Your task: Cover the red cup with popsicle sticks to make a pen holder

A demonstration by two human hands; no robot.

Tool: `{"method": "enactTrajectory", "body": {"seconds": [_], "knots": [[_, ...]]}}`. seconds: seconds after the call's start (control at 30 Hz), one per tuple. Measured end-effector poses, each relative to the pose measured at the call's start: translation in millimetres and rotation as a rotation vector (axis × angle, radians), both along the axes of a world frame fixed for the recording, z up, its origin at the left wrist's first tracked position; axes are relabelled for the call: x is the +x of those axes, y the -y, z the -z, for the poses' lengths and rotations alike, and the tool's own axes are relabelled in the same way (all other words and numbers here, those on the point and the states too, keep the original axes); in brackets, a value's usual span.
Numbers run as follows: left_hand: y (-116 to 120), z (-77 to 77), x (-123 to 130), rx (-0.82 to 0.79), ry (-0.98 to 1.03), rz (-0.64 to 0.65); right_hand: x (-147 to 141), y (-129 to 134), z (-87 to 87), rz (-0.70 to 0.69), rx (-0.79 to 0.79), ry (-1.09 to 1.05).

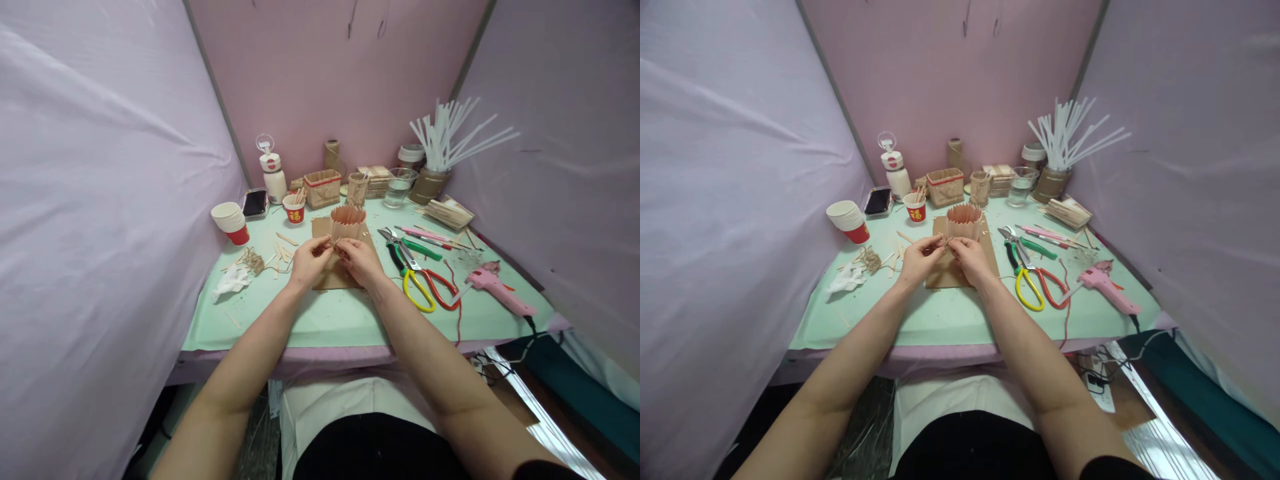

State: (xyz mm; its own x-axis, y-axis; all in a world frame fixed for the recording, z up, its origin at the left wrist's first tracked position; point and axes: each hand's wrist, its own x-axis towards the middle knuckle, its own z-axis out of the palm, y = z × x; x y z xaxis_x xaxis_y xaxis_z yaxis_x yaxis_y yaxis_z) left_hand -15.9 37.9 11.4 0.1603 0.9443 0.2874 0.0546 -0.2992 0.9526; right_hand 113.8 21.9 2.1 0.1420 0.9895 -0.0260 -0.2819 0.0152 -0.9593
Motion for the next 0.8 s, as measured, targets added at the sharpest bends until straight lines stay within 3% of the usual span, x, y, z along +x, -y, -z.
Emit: {"method": "enactTrajectory", "body": {"seconds": [0.17,0.37,0.6,0.7,0.8], "knots": [[-4,2.7,-1,-0.203,0.134,0.051,0,2,-1.0,0.069,-0.008,0.091],[-10,7.4,-1,-0.308,0.287,0.108,0,6,-6.0,0.089,0.026,0.154],[-7,-3.5,-4,-0.454,0.41,0.19,0,10,-9.5,0.092,0.053,0.201],[-9,-5.0,-7,-0.58,0.483,0.254,-1,11,-11.8,0.106,0.159,0.255],[-12,-5.1,-9,-0.655,0.513,0.286,0,10,-11.2,0.145,0.376,0.398]]}}
